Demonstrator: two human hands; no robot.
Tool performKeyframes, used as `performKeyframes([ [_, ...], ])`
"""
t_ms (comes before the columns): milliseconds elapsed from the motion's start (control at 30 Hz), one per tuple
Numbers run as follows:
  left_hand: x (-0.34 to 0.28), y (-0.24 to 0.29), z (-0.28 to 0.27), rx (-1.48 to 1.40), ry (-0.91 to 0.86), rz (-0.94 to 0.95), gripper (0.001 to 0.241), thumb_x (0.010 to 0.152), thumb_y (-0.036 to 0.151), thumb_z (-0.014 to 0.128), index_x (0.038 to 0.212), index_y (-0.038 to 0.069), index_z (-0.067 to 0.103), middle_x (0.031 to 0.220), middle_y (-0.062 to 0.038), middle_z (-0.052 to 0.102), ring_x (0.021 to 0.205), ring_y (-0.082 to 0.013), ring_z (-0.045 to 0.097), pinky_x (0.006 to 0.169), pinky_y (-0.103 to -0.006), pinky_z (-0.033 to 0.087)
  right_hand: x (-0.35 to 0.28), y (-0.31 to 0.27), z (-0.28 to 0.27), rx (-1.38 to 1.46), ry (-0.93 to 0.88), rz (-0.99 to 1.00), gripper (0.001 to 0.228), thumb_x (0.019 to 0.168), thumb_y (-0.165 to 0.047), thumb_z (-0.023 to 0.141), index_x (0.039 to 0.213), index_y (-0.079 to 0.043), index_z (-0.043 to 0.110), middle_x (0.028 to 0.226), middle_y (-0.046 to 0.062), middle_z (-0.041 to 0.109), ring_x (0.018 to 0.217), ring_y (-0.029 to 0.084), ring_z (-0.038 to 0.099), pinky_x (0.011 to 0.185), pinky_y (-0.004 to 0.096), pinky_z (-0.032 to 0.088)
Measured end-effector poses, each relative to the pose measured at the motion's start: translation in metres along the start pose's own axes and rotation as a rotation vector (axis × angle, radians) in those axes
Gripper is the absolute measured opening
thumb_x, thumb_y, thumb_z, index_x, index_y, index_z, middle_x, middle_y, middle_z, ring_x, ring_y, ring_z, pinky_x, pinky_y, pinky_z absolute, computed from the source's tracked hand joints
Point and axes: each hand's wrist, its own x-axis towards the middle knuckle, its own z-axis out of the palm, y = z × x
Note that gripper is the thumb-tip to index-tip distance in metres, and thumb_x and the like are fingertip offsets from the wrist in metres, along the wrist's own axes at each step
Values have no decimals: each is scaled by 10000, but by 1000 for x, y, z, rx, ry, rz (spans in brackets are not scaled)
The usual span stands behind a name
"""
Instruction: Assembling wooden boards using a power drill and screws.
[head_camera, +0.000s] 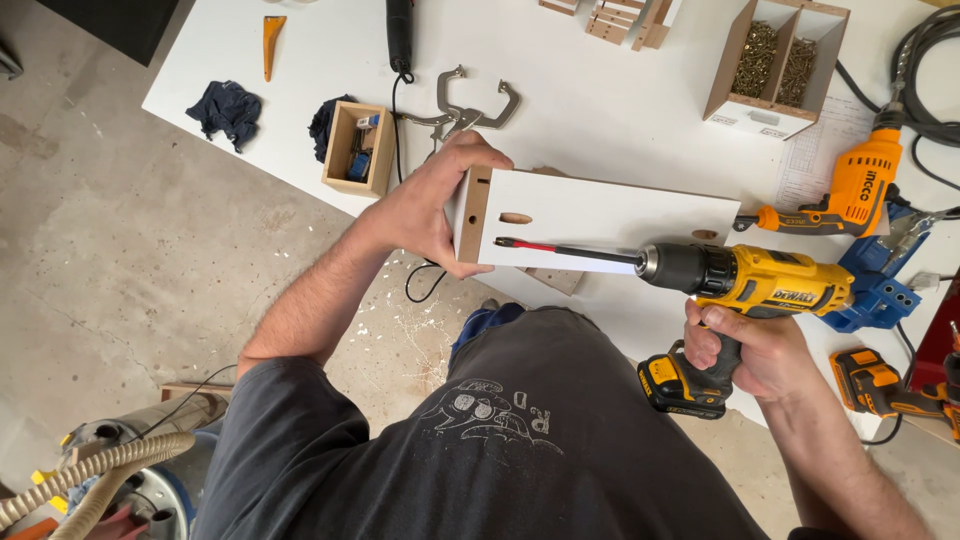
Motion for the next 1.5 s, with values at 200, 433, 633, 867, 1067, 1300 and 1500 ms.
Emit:
performKeyframes([
  [200,1,1,0,5,-8,-5,962,673,393,938,1400,80,391,1223,-72,544,1054,-217,497,979,-352,360,-1,0,-3,19,8,14,253,927,-218,697,932,29,641,566,73,470,465,200,462,466,333,425],
  [433,-1,-1,1,45,3,-15,931,705,398,928,1400,75,400,1238,-78,538,1090,-229,501,1003,-366,378,-6,4,-10,-30,98,-68,394,918,-127,695,1271,13,592,1125,252,705,582,237,632,527,373,541],
  [633,-3,-1,3,7,9,-41,946,682,388,932,1392,63,398,1218,-94,521,1090,-231,504,977,-353,392,1,10,-16,-8,-21,6,314,943,-185,695,1123,67,647,731,215,647,499,224,557,483,327,465],
  [867,-3,5,3,-33,18,-57,908,700,342,926,1382,53,400,1195,-93,506,1071,-225,515,952,-333,399,6,-5,10,-27,-1,-50,108,908,-80,670,918,2,601,709,83,531,487,179,528,425,310,442],
  [1067,-4,5,3,-38,18,-58,917,701,364,923,1387,57,397,1199,-99,499,1071,-233,505,952,-335,384,5,-5,11,-58,7,-39,135,906,-92,656,896,22,584,575,105,504,456,203,494,445,329,433],
  [1300,-6,3,6,-32,27,-73,912,701,356,912,1381,47,389,1201,-112,503,1082,-238,516,963,-345,400,8,-12,23,-116,-17,-66,162,909,-121,651,816,-22,562,561,95,505,449,188,485,440,307,437],
  [1500,-9,2,6,-83,18,-109,945,689,326,928,1404,55,372,1242,-117,498,1131,-246,523,991,-341,397,8,-10,26,-156,4,-93,192,900,-141,679,809,-9,574,550,93,518,438,188,495,438,302,446],
])
